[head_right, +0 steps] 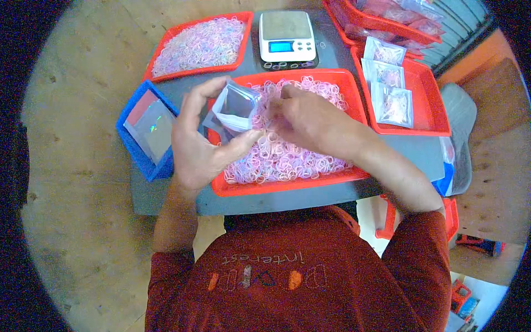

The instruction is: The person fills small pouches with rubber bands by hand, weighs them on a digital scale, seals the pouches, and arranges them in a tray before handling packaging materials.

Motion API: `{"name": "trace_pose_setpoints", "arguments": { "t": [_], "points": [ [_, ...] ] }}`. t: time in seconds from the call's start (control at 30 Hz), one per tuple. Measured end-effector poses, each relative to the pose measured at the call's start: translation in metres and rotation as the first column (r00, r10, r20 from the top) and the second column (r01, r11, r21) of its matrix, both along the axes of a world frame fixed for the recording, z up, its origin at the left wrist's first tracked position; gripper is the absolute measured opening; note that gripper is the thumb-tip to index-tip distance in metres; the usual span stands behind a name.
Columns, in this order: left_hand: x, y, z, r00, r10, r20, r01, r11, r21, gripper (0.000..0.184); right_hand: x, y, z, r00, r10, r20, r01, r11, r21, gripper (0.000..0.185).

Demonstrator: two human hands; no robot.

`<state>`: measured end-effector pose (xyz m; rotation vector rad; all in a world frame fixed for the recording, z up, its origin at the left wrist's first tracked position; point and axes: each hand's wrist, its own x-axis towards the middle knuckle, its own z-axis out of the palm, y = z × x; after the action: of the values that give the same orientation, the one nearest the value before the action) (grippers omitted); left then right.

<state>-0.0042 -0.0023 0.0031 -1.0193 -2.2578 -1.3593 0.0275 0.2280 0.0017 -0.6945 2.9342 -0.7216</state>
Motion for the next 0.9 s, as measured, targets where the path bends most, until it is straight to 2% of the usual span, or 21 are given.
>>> {"name": "trace_pose_setpoints", "arguments": {
  "t": [0.1,0.2,0.23,0.33,0.47,0.6,0.73,0.83,0.9],
  "points": [
    [0.002,0.0,0.002,1.0,0.009,-0.028,-0.011,0.996,-0.088,0.075,0.003,0.006,0.01,1.0,-0.008,0.01,0.009,0.996,-0.084,0.022],
    [0.003,0.003,0.001,0.999,-0.011,-0.034,0.007,0.993,-0.117,0.075,0.005,0.025,0.015,0.999,-0.045,-0.022,0.038,0.967,-0.252,0.018],
    [0.003,0.004,0.001,0.998,-0.009,-0.057,0.001,0.991,-0.135,0.076,0.009,0.026,0.022,0.991,-0.133,-0.006,0.126,0.949,-0.289,0.016],
    [0.005,0.007,-0.001,0.994,-0.005,-0.106,-0.014,0.983,-0.181,0.077,0.017,0.023,0.046,0.978,-0.207,-0.012,0.188,0.909,-0.373,0.015],
    [0.007,0.009,-0.004,0.994,0.006,-0.111,-0.029,0.978,-0.205,0.079,0.022,-0.002,0.056,0.962,-0.214,-0.168,0.135,0.912,-0.388,0.016],
    [0.005,0.01,-0.008,0.991,0.03,-0.132,-0.053,0.983,-0.175,0.081,0.023,-0.022,0.052,0.925,-0.167,-0.342,0.096,0.972,-0.215,0.022],
    [0.006,0.012,-0.008,0.989,0.046,-0.137,-0.071,0.98,-0.183,0.082,0.026,-0.029,0.053,0.936,-0.165,-0.312,0.089,0.966,-0.244,0.023],
    [0.006,0.011,-0.008,0.989,0.053,-0.137,-0.077,0.981,-0.18,0.083,0.028,-0.027,0.056,0.945,-0.103,-0.312,0.009,0.957,-0.289,0.023],
    [0.004,0.011,-0.008,0.988,0.048,-0.149,-0.074,0.981,-0.177,0.083,0.027,-0.022,0.054,0.962,-0.131,-0.24,0.037,0.932,-0.36,0.024]
  ]
}}
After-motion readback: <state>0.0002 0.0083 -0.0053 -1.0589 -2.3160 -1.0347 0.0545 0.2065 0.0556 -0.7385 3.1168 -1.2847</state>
